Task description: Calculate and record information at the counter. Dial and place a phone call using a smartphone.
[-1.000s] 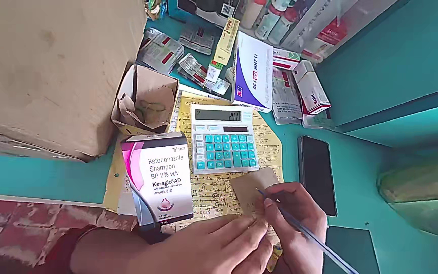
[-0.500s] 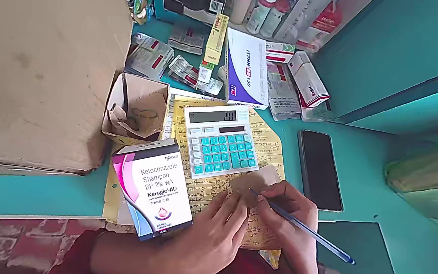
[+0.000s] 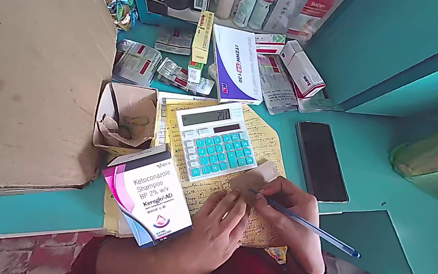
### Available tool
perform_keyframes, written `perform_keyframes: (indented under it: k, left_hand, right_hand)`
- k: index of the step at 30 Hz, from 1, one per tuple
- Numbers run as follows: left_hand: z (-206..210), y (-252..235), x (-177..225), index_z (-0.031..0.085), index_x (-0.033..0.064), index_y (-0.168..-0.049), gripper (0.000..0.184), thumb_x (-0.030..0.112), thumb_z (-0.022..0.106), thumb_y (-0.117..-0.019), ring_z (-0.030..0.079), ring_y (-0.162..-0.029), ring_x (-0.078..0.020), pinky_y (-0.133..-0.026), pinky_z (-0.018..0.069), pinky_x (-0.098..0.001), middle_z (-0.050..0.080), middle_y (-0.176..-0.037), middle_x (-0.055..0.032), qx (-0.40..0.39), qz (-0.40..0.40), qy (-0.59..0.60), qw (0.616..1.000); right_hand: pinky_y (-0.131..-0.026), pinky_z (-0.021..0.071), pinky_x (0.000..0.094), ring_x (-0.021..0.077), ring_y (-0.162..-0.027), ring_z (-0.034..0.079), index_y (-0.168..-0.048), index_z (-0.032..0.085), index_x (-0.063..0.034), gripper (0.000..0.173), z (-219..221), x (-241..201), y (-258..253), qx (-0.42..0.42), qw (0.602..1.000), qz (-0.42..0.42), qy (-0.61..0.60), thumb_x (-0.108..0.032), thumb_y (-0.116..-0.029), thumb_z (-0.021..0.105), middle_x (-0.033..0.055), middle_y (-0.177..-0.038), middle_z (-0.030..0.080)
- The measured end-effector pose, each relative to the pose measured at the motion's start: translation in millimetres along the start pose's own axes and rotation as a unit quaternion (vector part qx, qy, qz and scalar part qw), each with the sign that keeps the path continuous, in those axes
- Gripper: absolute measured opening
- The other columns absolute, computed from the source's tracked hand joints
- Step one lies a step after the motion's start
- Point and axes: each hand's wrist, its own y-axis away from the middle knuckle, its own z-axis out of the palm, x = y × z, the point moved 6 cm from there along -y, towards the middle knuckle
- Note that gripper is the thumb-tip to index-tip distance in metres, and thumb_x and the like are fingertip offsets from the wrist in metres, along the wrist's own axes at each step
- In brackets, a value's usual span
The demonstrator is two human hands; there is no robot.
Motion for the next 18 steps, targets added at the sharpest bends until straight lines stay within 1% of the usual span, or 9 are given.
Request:
perform_keyframes:
  k: [2, 4, 6, 9, 12, 15, 18]
  left_hand:
    - [0.6, 1.1, -1.8, 0.072, 0.0073, -0.111, 0.035, 0.033, 0.052, -0.0987, 0.065, -0.118, -0.0237, -0.101, 0.0477, -0.0386, 0.072, -0.121, -0.0086, 0.012, -0.005, 0.006, 1.000]
    - [0.8, 1.3, -3.7, 0.072, 0.0088, -0.111, 0.037, 0.038, 0.054, -0.0964, 0.065, -0.117, -0.0230, -0.100, 0.0472, -0.0379, 0.072, -0.120, -0.0076, 0.019, -0.007, 0.010, 1.000]
    - [0.8, 1.5, -4.4, 0.072, 0.0088, -0.111, 0.038, 0.039, 0.054, -0.0960, 0.065, -0.117, -0.0232, -0.101, 0.0466, -0.0383, 0.072, -0.120, -0.0081, 0.019, -0.008, 0.014, 1.000]
    - [0.5, 2.0, -4.2, 0.072, 0.0082, -0.110, 0.039, 0.040, 0.054, -0.0960, 0.066, -0.116, -0.0238, -0.101, 0.0467, -0.0387, 0.072, -0.119, -0.0087, 0.017, -0.006, 0.013, 1.000]
    - [0.9, 1.9, -4.9, 0.073, 0.0089, -0.110, 0.039, 0.040, 0.053, -0.0961, 0.066, -0.115, -0.0239, -0.099, 0.0475, -0.0383, 0.072, -0.118, -0.0084, 0.025, -0.004, 0.011, 1.000]
    - [1.1, 1.5, -5.9, 0.073, 0.0090, -0.111, 0.040, 0.040, 0.053, -0.0960, 0.066, -0.115, -0.0234, -0.099, 0.0470, -0.0379, 0.073, -0.119, -0.0082, 0.031, -0.003, 0.012, 0.999]
    - [1.2, 2.1, -5.2, 0.072, 0.0093, -0.110, 0.039, 0.040, 0.052, -0.0969, 0.066, -0.115, -0.0233, -0.099, 0.0468, -0.0378, 0.072, -0.118, -0.0080, 0.034, -0.004, 0.014, 0.999]
  right_hand:
    - [-0.049, 0.0455, 0.0078, -0.0109, -0.056, 0.056, -0.079, 0.064, -0.0144, 0.007, -0.6, 0.9, 0.4, 0.009, 1.000, 0.005, -0.009, -0.015, -0.0750, 0.070, -0.0143, -0.067, 0.063]
    - [-0.050, 0.0470, 0.0082, -0.0103, -0.057, 0.057, -0.080, 0.065, -0.0144, 0.007, -0.9, 1.5, -0.3, 0.023, 0.999, 0.002, -0.025, -0.013, -0.0760, 0.070, -0.0144, -0.068, 0.064]
    - [-0.050, 0.0475, 0.0083, -0.0105, -0.058, 0.058, -0.081, 0.066, -0.0126, 0.007, -0.2, 1.0, -0.5, 0.036, 0.999, -0.001, -0.010, -0.013, -0.0755, 0.070, -0.0136, -0.068, 0.064]
    - [-0.049, 0.0456, 0.0080, -0.0108, -0.055, 0.056, -0.080, 0.065, -0.0134, 0.009, 0.0, 0.9, 0.6, 0.040, 0.999, 0.012, 0.011, -0.014, -0.0741, 0.071, -0.0141, -0.065, 0.062]
    - [-0.046, 0.0421, 0.0083, -0.0109, -0.053, 0.052, -0.077, 0.062, -0.0158, 0.010, -1.9, 0.7, 0.5, 0.040, 0.999, 0.027, 0.009, -0.016, -0.0725, 0.071, -0.0154, -0.063, 0.058]
    - [-0.046, 0.0431, 0.0082, -0.0105, -0.053, 0.053, -0.077, 0.063, -0.0155, 0.009, -2.1, 0.3, 0.7, 0.043, 0.999, 0.022, -0.004, -0.015, -0.0733, 0.071, -0.0149, -0.063, 0.059]
    - [-0.047, 0.0428, 0.0082, -0.0114, -0.053, 0.053, -0.077, 0.063, -0.0145, 0.008, -0.9, -1.0, 2.7, 0.046, 0.998, 0.024, 0.024, -0.016, -0.0729, 0.070, -0.0145, -0.063, 0.059]
